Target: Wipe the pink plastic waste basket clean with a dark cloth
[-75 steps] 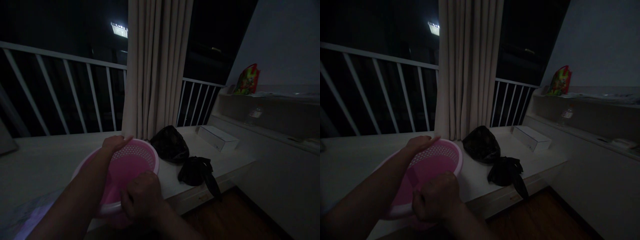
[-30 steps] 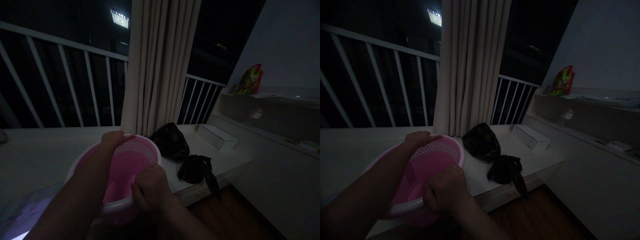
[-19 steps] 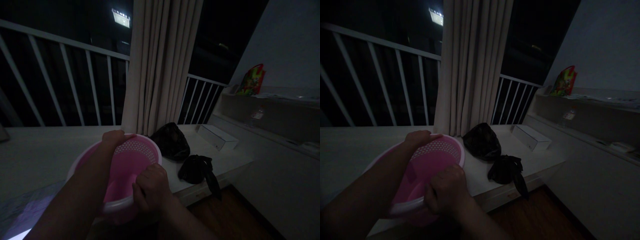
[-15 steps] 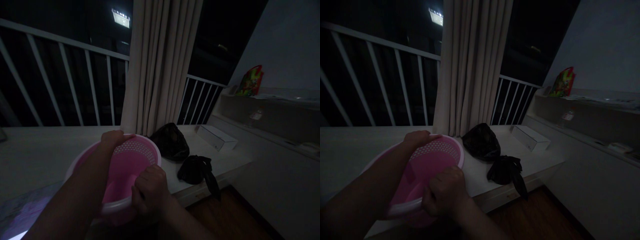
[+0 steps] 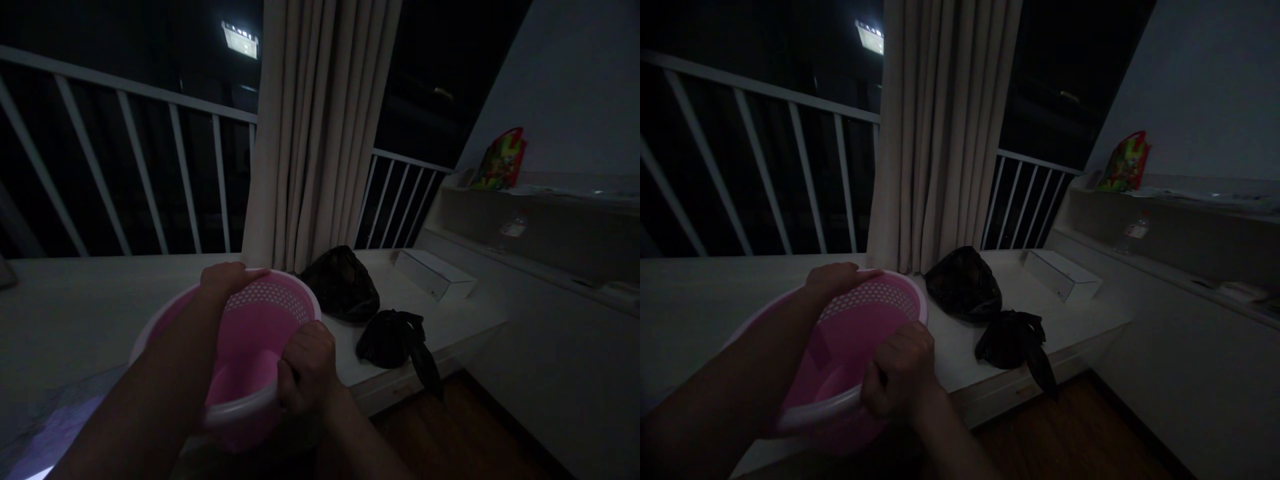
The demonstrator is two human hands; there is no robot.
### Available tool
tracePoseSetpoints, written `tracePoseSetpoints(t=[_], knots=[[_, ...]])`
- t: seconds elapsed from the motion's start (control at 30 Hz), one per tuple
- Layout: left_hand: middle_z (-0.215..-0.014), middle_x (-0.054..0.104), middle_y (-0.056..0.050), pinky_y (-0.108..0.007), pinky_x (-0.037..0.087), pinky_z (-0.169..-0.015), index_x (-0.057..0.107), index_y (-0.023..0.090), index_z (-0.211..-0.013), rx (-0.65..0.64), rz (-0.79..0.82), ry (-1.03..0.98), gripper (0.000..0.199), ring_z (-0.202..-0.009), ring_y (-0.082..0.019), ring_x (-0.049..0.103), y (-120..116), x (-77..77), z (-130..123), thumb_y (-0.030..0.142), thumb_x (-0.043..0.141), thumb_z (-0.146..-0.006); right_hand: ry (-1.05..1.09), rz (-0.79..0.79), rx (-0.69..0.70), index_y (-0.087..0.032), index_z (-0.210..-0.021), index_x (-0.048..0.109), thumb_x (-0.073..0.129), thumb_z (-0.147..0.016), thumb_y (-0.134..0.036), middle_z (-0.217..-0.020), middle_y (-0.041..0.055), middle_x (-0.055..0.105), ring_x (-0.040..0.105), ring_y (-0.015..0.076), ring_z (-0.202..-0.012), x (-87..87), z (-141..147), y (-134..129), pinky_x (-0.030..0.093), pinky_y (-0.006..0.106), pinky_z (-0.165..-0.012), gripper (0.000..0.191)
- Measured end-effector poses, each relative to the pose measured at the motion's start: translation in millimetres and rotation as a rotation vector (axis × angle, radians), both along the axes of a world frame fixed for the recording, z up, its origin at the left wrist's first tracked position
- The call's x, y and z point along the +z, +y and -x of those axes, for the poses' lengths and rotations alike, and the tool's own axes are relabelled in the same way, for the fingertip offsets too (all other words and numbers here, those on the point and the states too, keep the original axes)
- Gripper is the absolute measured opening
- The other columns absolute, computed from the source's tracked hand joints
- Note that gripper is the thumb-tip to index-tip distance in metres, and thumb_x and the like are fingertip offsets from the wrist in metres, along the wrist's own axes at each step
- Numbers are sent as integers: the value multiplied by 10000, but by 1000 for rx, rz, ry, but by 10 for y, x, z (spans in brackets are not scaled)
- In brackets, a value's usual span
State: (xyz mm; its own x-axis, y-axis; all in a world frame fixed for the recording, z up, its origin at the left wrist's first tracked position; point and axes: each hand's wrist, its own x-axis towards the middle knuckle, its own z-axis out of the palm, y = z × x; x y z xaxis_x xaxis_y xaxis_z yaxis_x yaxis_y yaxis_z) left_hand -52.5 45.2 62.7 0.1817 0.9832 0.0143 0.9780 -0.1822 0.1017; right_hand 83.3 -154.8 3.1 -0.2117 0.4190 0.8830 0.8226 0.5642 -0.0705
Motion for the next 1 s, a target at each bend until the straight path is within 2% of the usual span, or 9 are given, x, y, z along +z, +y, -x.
tracePoseSetpoints(t=[0.17,0.47,0.63,0.73,0.87,1.0], knots=[[-1172,664,-241,-476,449,-881,717,138,-1097,-47,13,-2,927,-1094,-417,593,5,-12,-23,858,293,-695,103,-10,-62,-200,-498,310,383,-720,-229,-460,-10,368,342,123,-488,3,127,-78,222,332,-558,236],[-1168,667,-230,-468,443,-900,707,151,-1088,-68,37,21,924,-1088,-393,600,-27,20,-32,860,244,-718,74,26,-105,-198,-505,389,426,-700,-213,-472,-1,456,383,132,-489,43,342,-205,200,337,-545,200],[-1161,670,-230,-476,443,-898,710,158,-1094,-39,-9,18,889,-1097,-406,594,-44,18,36,838,272,-726,10,-23,-32,-201,-491,388,417,-703,-210,-458,-8,448,374,125,-473,16,253,-150,211,329,-537,213],[-1170,669,-224,-472,455,-876,718,166,-1088,-19,-25,15,875,-1094,-411,594,-31,7,62,834,290,-720,-14,6,-57,-200,-480,371,405,-717,-201,-447,-1,430,371,125,-473,6,198,-94,219,333,-548,240],[-1171,669,-223,-472,457,-880,721,161,-1066,-51,13,21,910,-1094,-403,595,18,-8,41,857,256,-709,58,17,-119,-197,-498,389,422,-716,-199,-463,1,448,389,131,-486,11,319,-125,212,341,-555,221],[-1156,669,-235,-471,442,-902,710,135,-1076,-80,11,18,959,-1088,-400,596,32,-10,20,873,224,-704,118,-8,-107,-195,-514,410,459,-714,-208,-484,-8,478,411,133,-508,17,438,-204,222,339,-554,207]])
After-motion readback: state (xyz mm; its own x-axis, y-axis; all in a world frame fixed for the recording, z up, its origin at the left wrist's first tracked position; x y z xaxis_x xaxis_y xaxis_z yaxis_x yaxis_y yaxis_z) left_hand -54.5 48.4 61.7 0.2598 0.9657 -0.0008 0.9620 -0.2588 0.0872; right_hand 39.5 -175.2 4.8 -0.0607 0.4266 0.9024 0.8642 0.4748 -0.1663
